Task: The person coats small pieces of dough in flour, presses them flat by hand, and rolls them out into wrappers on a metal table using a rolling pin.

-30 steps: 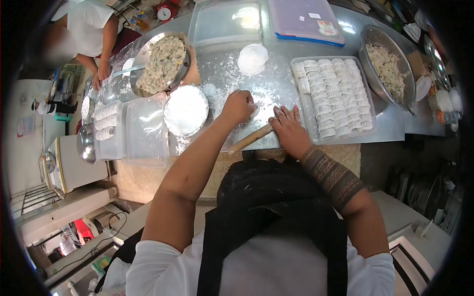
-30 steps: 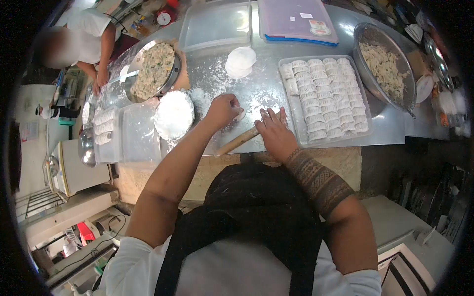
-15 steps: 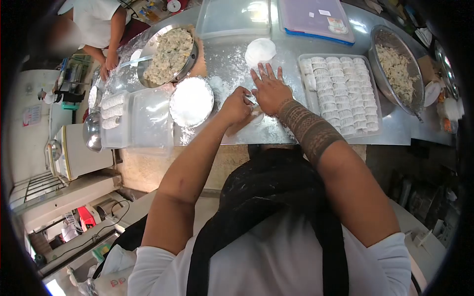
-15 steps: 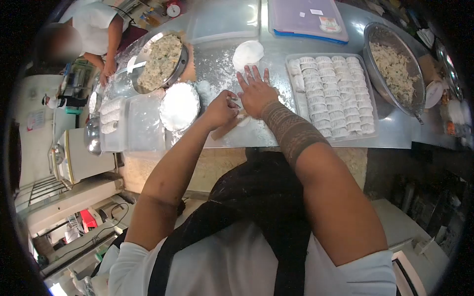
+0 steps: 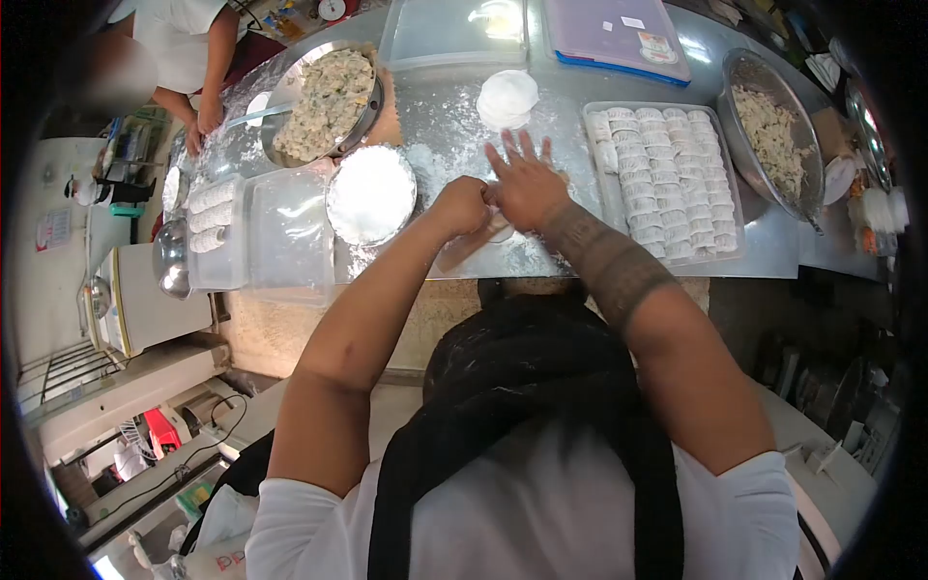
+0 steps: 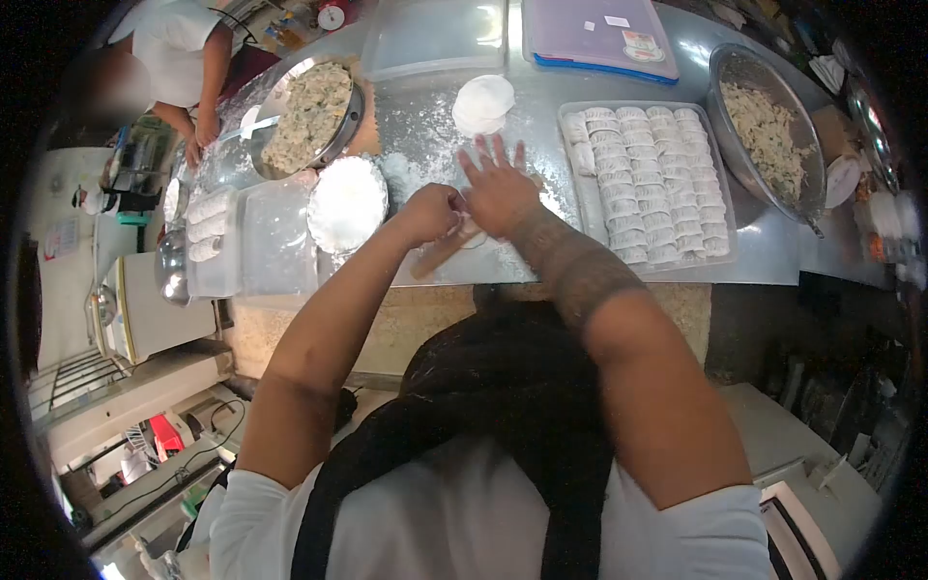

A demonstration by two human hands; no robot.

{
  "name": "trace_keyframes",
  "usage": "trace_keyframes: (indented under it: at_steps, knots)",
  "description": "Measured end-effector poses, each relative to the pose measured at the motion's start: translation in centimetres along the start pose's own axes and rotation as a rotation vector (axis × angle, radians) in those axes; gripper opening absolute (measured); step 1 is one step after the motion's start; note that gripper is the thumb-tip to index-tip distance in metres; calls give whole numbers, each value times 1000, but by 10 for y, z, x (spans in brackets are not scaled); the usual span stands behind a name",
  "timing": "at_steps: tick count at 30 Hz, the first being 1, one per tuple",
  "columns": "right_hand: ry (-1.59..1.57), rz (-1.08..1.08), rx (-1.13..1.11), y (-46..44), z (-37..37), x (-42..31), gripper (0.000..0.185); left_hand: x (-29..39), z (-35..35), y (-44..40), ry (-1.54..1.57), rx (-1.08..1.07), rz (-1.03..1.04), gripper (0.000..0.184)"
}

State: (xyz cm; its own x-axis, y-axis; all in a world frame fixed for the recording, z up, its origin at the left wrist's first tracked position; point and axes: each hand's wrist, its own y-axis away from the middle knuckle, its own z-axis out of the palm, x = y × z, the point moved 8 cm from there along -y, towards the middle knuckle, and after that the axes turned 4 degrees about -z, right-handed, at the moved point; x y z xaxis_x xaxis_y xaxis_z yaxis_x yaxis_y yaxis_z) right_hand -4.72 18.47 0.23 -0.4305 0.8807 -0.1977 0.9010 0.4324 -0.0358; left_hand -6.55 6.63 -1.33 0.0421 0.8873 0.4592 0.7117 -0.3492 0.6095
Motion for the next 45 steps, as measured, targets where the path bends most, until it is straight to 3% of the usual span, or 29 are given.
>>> trace_keyframes:
  at_steps: [3, 6, 9, 13, 16, 19, 22, 25, 29, 32, 35, 38, 42, 45]
  knots:
    - [-85, 16, 41, -13, 0, 1, 71, -5, 2, -10, 21, 135, 150, 31]
    - [-127, 37, -44, 45, -15, -1, 70, -24, 11, -10, 539, 63, -17, 31]
    - [-96, -5, -182, 99, -16, -3, 71, -31, 29, -4, 772, -65, -147, 33]
    - [-87, 57, -141, 38, -14, 4, 72, -12, 13, 2, 155, -55, -25, 33]
    - [-80, 28, 29, -20, 2, 10, 72, 12, -11, 15, 69, 233, 142, 35]
    - [-111, 1, 90, -23, -2, 11, 73, -2, -5, -1, 161, 159, 96, 34]
    - [-122, 20, -26, 58, -12, 3, 73, -29, 12, -9, 643, 18, -88, 33]
    - [-114, 20, -149, 84, -18, 1, 73, -33, 26, -3, 624, -75, -137, 31]
    - [-26, 48, -130, 16, -7, 4, 74, -14, 9, -3, 22, 96, 56, 33]
    - [-53, 18, 18, -34, 1, 6, 76, 0, -8, 9, 150, 256, 84, 34]
    - [-148, 21, 48, -2, -12, 6, 75, -20, 0, -10, 259, 142, -23, 34]
    - [-116, 28, -111, 83, -11, 4, 76, -40, 20, -10, 780, 41, -161, 35]
    - [-108, 34, -249, 74, -16, 1, 75, -27, 15, 12, 387, -99, -220, 31]
    - [-42, 11, -98, -1, -4, 1, 73, -12, -2, 9, 22, 183, -10, 29]
